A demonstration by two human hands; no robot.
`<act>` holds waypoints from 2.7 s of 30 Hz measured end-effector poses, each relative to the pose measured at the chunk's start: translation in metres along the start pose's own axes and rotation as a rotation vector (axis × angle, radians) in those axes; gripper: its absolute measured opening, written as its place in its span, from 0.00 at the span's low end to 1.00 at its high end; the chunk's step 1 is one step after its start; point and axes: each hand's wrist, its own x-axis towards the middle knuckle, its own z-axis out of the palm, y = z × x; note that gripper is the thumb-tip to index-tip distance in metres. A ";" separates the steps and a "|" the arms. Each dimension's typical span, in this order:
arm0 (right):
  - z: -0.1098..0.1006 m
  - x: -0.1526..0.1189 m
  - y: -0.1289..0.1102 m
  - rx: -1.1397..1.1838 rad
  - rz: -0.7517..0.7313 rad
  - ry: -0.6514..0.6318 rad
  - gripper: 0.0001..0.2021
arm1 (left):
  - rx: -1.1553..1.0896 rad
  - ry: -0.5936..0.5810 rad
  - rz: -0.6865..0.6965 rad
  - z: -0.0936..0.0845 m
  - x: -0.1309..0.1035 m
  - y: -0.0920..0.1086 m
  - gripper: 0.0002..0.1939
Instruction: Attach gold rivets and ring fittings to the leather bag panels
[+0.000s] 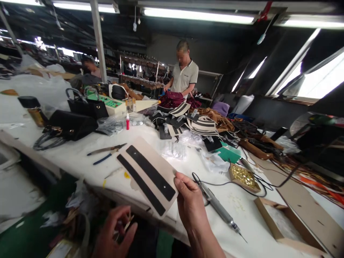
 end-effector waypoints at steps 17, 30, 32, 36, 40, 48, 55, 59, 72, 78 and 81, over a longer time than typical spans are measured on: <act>0.010 -0.095 0.045 0.064 0.506 -0.194 0.28 | 0.296 -0.185 0.381 -0.086 -0.044 0.032 0.15; 0.012 0.031 0.098 -1.429 -0.255 -0.462 0.10 | -0.286 -0.114 -0.639 -0.077 -0.010 0.048 0.31; 0.015 0.036 0.102 -1.530 -0.260 -0.490 0.10 | -0.421 -0.087 -0.680 -0.073 -0.008 0.050 0.31; 0.019 0.045 0.103 -1.633 -0.259 -0.497 0.10 | -0.642 -0.070 -0.736 -0.067 -0.006 0.050 0.31; 0.020 0.050 0.100 -1.681 -0.270 -0.490 0.08 | -0.793 -0.099 -0.817 -0.064 -0.001 0.054 0.33; 0.012 0.057 0.094 -1.562 -0.292 -0.579 0.13 | -0.804 -0.125 -0.821 -0.060 0.005 0.065 0.32; 0.001 0.042 0.069 -0.456 0.192 -0.309 0.16 | -0.793 -0.171 -0.833 -0.056 0.007 0.064 0.30; 0.006 0.013 0.046 -0.092 0.410 -0.270 0.19 | -0.749 -0.222 -0.818 -0.050 0.013 0.063 0.28; 0.021 -0.038 0.023 -0.324 0.279 -0.424 0.14 | -0.408 -0.342 -0.574 -0.043 0.023 0.087 0.27; 0.016 -0.045 0.026 -0.498 -0.001 -0.424 0.07 | -0.366 -0.336 -0.521 -0.044 0.022 0.098 0.27; 0.013 -0.048 0.028 -0.512 -0.044 -0.399 0.06 | -0.346 -0.335 -0.524 -0.044 0.021 0.102 0.29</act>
